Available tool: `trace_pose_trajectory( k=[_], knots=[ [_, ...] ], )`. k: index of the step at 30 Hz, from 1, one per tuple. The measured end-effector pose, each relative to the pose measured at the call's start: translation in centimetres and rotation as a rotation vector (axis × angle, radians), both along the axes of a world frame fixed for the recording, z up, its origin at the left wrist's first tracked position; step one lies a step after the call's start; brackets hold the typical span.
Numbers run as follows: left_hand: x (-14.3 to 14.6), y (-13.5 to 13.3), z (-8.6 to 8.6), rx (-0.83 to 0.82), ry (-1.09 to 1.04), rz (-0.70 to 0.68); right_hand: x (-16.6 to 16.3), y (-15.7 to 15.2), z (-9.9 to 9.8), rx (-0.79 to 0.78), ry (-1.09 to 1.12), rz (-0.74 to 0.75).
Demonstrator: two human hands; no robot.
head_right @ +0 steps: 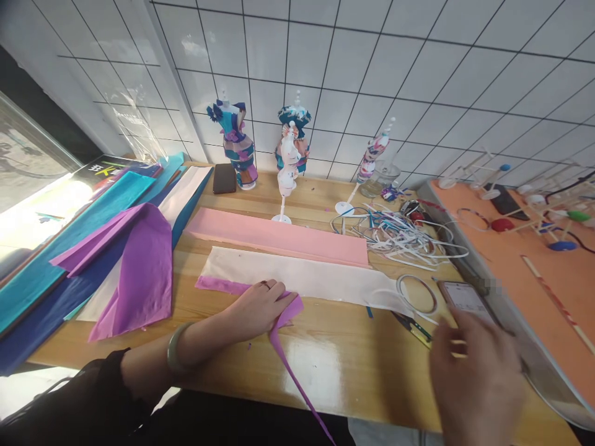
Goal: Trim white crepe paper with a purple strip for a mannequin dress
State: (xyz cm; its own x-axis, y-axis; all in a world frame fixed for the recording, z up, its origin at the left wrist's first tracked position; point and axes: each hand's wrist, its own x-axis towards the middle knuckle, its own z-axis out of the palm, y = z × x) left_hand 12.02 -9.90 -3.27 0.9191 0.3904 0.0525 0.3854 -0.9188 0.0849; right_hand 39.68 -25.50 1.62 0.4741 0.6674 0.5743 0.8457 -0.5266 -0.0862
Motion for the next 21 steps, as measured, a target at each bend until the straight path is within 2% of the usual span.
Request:
trace_pose_trajectory(
  k=[2,4,6,11,15,21],
  knots=[
    [0.0,0.0,0.1,-0.002,-0.002,0.002,-4.4,1.1,0.3,-0.076,0.254,0.325],
    [0.0,0.0,0.2,-0.005,-0.002,0.006,-7.8,2.2,-0.4,-0.242,0.417,0.597],
    [0.0,0.0,0.4,-0.008,0.002,0.005,-10.0,3.2,-1.6,-0.351,0.420,0.713],
    [-0.1,0.0,0.5,0.003,-0.003,0.000,-11.0,4.9,-3.7,-0.455,0.339,0.648],
    [-0.1,0.0,0.3,0.010,-0.031,0.003,-11.2,5.7,-4.0,-0.471,0.293,0.602],
    [0.0,0.0,0.2,-0.006,-0.005,-0.001,-12.2,6.7,-4.2,-0.503,0.229,0.611]
  ],
)
